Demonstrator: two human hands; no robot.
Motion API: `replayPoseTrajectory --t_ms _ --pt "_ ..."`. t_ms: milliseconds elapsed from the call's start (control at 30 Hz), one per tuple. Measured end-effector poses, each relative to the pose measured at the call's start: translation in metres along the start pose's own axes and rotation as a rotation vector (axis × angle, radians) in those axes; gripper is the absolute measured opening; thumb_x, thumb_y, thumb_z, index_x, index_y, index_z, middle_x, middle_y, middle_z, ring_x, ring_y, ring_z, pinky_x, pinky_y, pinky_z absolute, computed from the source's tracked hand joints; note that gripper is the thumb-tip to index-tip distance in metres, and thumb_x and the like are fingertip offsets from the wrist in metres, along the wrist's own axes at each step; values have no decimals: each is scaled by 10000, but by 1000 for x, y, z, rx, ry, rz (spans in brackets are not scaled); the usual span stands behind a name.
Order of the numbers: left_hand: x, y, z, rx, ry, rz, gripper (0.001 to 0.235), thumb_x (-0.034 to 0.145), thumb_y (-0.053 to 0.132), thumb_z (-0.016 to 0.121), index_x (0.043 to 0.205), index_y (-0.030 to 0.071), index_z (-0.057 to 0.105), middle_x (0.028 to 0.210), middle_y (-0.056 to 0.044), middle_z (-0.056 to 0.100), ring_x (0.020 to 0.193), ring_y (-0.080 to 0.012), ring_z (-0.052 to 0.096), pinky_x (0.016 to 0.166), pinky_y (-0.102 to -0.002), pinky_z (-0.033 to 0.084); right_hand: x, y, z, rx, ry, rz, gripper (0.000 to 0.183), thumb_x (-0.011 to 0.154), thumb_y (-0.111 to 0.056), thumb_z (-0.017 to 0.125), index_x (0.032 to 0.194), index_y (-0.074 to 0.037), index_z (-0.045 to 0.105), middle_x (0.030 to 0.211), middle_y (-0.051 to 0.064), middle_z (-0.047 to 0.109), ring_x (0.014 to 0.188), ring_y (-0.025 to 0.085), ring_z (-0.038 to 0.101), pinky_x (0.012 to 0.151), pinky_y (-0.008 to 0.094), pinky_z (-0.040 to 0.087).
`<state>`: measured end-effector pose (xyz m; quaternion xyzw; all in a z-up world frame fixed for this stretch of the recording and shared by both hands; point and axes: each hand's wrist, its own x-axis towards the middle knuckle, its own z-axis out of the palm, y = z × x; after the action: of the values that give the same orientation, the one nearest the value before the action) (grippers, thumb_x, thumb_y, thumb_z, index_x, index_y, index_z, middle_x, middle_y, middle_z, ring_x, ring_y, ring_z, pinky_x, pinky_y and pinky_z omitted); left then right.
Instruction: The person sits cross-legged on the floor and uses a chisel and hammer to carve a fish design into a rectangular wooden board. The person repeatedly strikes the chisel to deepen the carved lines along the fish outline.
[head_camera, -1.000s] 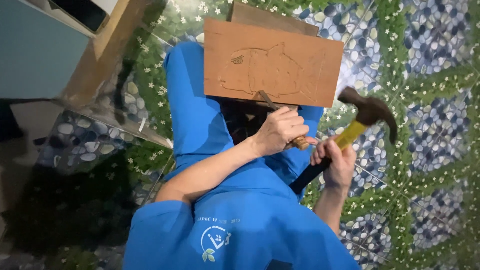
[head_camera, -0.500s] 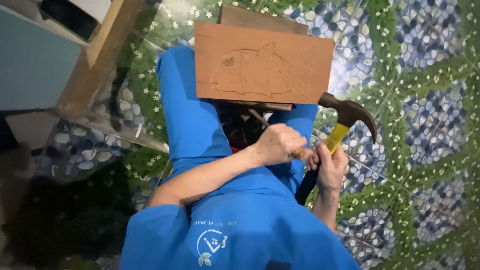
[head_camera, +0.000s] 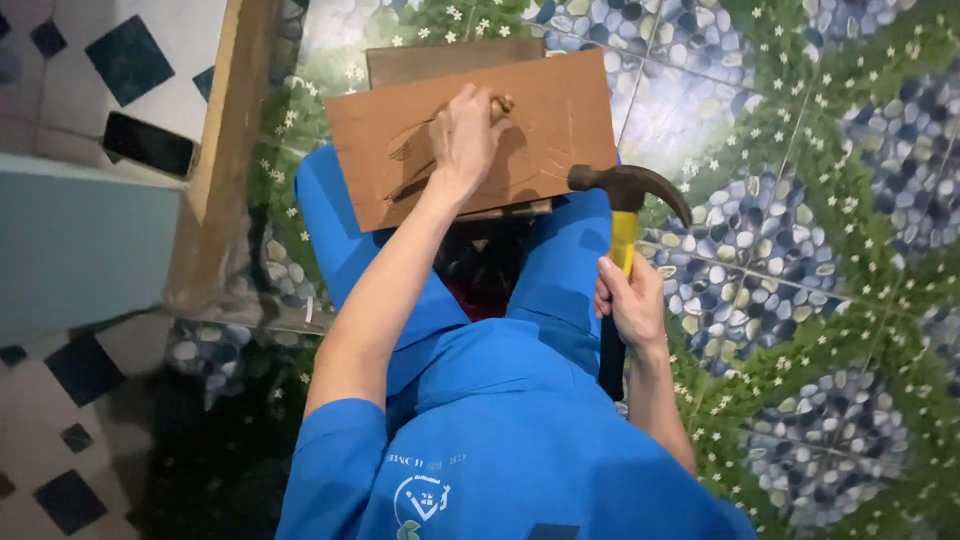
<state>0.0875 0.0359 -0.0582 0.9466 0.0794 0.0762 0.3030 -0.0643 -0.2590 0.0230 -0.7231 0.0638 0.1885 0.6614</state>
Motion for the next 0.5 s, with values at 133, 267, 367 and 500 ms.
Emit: replayPoseTrajectory --t_ms 133,267,367,500 --pt "8 -8 14 29 28 16 261 865 251 943 1087 173 827 1081 -58 821 964 -311 801 699 -495 624 3 11 -3 3 3 -7 250 1128 -163 600 913 -80 503 620 44 492 443 136 479 405 296 445" --pt "11 -21 31 188 69 13 296 870 304 949 961 99 755 971 -110 771 812 -406 771 578 -549 587 5 17 -5 9 -11 -13 273 1122 -160 612 884 -104 493 634 30 525 435 125 488 391 280 436" --pt "12 -23 32 221 29 -39 310 917 314 901 923 77 702 952 -152 757 802 -461 752 587 -585 569 5 18 -8 18 0 17 267 1119 -161 615 887 -102 494 641 36 535 443 132 498 391 284 438" --pt "23 -33 17 -165 17 -96 197 1073 -38 536 1127 -38 725 1062 -197 793 828 -255 810 650 -298 729 3 21 -14 3 14 -16 254 1126 -181 618 909 -100 514 651 35 549 458 130 519 409 280 464"
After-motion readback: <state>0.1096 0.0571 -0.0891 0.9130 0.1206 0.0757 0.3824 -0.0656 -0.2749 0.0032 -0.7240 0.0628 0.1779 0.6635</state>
